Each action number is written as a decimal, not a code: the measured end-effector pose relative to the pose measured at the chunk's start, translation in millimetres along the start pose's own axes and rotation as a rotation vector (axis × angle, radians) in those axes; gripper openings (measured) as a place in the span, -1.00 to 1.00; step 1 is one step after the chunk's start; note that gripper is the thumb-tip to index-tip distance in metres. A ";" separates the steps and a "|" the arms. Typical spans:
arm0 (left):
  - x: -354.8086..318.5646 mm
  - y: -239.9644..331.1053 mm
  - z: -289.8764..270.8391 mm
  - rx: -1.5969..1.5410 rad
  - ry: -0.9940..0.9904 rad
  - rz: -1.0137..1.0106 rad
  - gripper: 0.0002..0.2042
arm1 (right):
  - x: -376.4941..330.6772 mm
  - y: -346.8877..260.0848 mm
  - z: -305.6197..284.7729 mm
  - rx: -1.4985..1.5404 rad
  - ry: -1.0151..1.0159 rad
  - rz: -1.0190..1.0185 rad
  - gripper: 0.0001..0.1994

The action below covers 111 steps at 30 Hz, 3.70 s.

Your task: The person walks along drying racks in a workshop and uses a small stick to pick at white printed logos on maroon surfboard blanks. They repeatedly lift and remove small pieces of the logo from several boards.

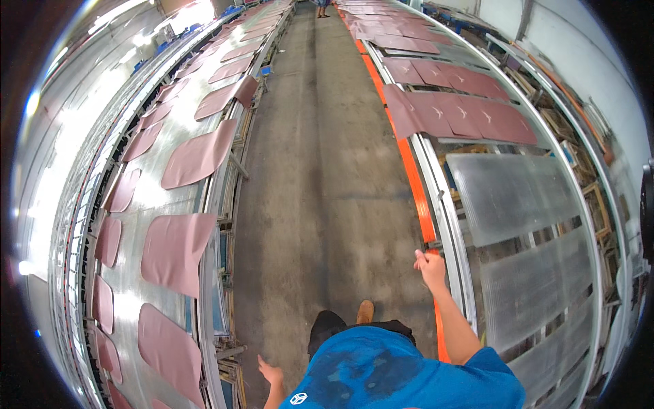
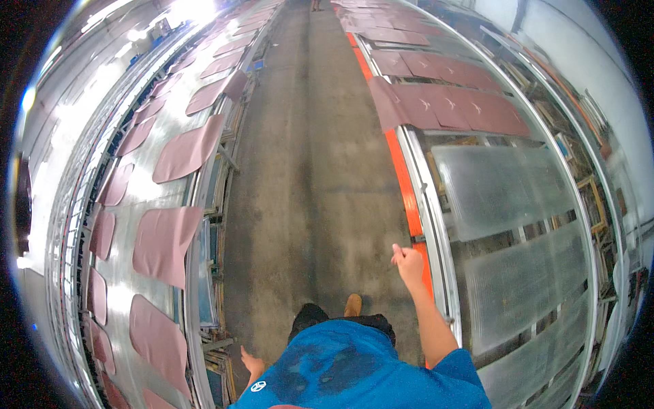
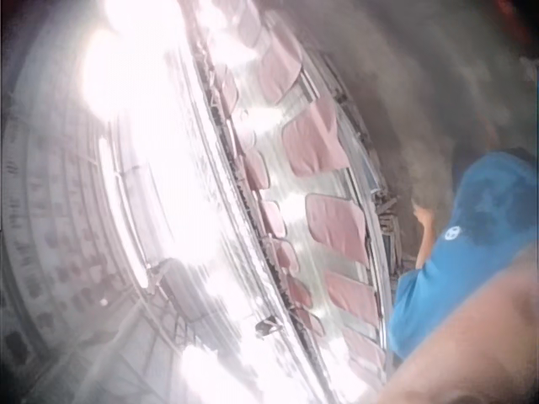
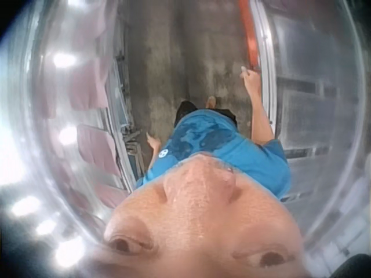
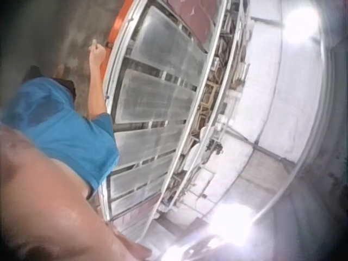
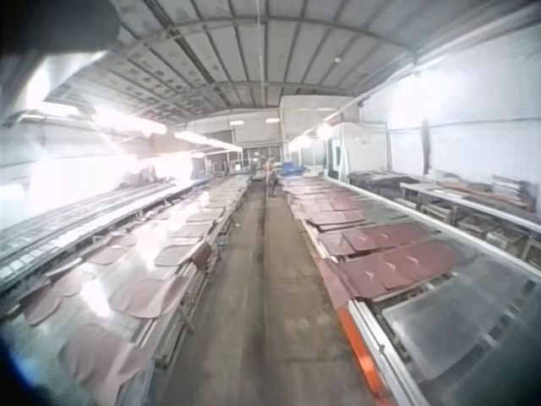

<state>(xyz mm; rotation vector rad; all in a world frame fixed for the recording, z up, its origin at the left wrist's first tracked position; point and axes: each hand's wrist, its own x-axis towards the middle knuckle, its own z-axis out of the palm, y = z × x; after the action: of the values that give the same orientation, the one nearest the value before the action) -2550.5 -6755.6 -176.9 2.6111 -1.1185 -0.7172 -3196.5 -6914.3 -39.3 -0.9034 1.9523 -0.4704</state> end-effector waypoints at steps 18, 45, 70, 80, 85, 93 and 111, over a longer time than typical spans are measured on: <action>293.9 347.1 47.3 0.192 -0.277 0.292 -0.07 | 217.7 -76.3 -72.0 -0.596 0.699 0.696 -0.06; 631.0 812.8 95.3 0.214 -0.533 0.076 -0.08 | 852.8 -437.6 -88.1 0.225 0.191 -0.185 -0.69; 829.9 1059.9 173.3 0.133 -0.656 -0.202 -0.31 | 1146.2 -691.9 -165.7 -0.116 -0.342 0.189 -0.82; 968.9 1269.1 230.3 0.208 -0.649 -0.076 -0.28 | 1458.0 -874.8 -257.7 -0.112 -0.060 -0.354 -0.81; 1039.8 1308.2 238.7 -0.023 -0.670 -0.323 -0.28 | 1516.6 -1135.1 -172.3 0.116 -0.262 -0.535 -0.63; 1102.7 1471.0 267.1 0.118 -0.623 0.047 -0.38 | 1592.8 -1336.6 -160.5 -0.109 -0.504 -0.724 -0.69; 1414.9 1823.4 315.4 0.311 -0.833 0.033 -0.39 | 1807.2 -1040.7 -390.4 0.010 0.282 0.377 -0.83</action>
<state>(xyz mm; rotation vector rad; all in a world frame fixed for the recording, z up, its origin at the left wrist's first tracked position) -3005.6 -9038.3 -266.0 2.5488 -1.5623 -1.8540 -3690.7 -8969.6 -220.9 -0.4605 2.3110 -0.3999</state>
